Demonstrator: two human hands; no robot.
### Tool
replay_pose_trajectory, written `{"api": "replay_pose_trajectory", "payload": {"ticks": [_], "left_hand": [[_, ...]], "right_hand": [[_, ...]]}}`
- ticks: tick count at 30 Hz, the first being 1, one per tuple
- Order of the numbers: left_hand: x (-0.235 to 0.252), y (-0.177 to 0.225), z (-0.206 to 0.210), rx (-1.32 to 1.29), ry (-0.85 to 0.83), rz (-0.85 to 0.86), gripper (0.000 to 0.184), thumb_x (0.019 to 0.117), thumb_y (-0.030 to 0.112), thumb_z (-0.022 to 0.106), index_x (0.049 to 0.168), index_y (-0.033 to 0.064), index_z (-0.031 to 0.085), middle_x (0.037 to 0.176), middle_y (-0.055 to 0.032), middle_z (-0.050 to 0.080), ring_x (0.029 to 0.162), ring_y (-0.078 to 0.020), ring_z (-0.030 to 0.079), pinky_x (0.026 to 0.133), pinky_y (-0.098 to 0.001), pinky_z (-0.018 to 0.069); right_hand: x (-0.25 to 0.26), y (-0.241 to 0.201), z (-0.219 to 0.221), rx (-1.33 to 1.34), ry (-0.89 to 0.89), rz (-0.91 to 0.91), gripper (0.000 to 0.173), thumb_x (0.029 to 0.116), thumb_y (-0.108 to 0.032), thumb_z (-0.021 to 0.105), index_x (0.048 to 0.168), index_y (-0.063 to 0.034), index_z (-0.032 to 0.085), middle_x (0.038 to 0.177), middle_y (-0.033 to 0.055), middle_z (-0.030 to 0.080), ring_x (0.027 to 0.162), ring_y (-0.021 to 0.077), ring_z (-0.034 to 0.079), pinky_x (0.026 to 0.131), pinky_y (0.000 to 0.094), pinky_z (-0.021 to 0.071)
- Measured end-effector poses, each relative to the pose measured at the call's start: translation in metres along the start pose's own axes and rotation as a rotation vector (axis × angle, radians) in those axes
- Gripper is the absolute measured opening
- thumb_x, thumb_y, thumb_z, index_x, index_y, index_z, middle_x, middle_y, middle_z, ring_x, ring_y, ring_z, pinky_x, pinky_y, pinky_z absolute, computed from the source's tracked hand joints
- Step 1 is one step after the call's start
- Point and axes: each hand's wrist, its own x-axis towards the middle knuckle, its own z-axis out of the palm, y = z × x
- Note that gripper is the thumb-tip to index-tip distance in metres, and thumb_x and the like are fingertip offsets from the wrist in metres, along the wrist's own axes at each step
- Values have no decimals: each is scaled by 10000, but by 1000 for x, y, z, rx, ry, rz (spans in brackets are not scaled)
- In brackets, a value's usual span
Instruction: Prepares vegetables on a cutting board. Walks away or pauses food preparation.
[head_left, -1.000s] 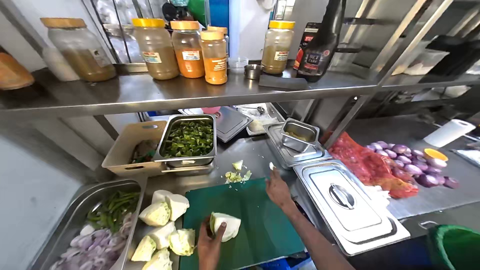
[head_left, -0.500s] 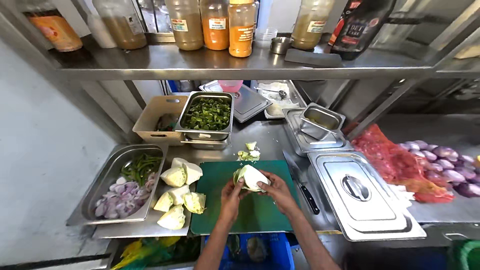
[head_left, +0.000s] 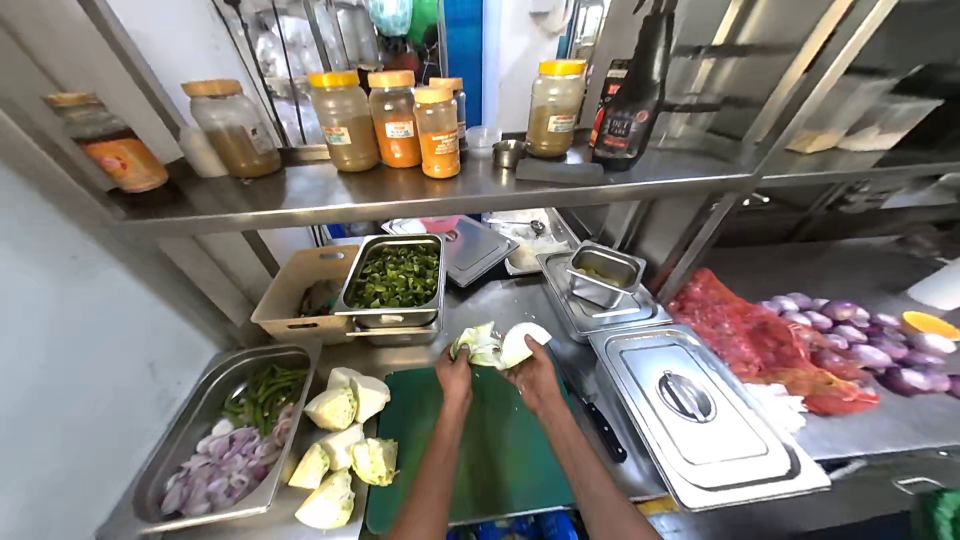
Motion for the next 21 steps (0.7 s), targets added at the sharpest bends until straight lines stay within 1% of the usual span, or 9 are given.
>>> {"api": "replay_pose_trajectory", "payload": {"ticks": [4,8,9,11,12,14,16,18,21], "left_hand": [[60,-15,13,549,-135,32,338,1029,229,614,1254,-14,678,1214,-239,687,1156,-357,660,1042,-539,503],[74,-6,29,816,-173,111,333,989,203,637,1280,48,684,1239,-197,698,1192,-343,659,1056,-538,504],[72,-1,33,871,-151,108,415,958,209,667,1351,79,649,1328,-197,658,1251,-357,625,1075,-549,489],[62,10,36,903,-151,139,630,900,239,707,1494,121,532,1576,-229,421,1420,-428,443,1140,-593,403],[54,15,37,841,-173,204,621,910,236,700,1499,128,533,1598,-218,395,1441,-426,415,1147,-592,391],[33,19,36,548,-337,308,470,1009,199,559,1476,141,566,1571,-106,478,1438,-299,459,1144,-529,431],[19,21,32,311,-550,222,499,1071,369,445,1528,177,503,1571,-38,490,1376,-217,531,1097,-488,482],[10,15,23,390,-521,137,632,986,454,663,1526,169,499,1491,-96,563,1211,-251,659,1002,-502,572],[6,-9,4,595,-443,61,547,914,291,788,1383,64,620,1280,-179,678,1069,-293,707,936,-517,588]], "right_hand": [[37,-6,1,77,106,-23,539,1080,-485,446,1432,-78,486,1205,186,671,967,294,694,810,473,590],[52,-2,0,-50,131,-33,558,1073,-467,499,1478,-87,457,1227,182,682,1045,287,689,857,469,582],[55,0,-2,-103,136,-53,567,1066,-463,524,1485,-88,453,1245,178,681,1072,284,684,877,470,578],[62,3,-6,-265,145,-136,625,1021,-426,636,1501,-75,445,1298,188,661,1120,291,677,902,476,585],[64,3,-7,-375,142,-171,673,986,-413,694,1501,-55,448,1327,199,636,1153,295,659,933,484,577],[64,4,-10,-650,129,-235,703,906,-422,784,1418,-16,525,1225,203,670,1081,280,680,922,472,585],[59,4,-11,-920,28,-263,674,843,-395,845,1364,-60,580,1134,148,718,1023,243,711,925,470,595],[48,5,-18,-1107,-165,-237,703,822,-308,872,1426,-115,569,1248,115,704,1140,226,689,1022,473,566],[34,9,-33,-1200,-400,-192,826,782,-266,911,1506,-149,531,1403,110,639,1282,224,620,1118,460,500]]}}
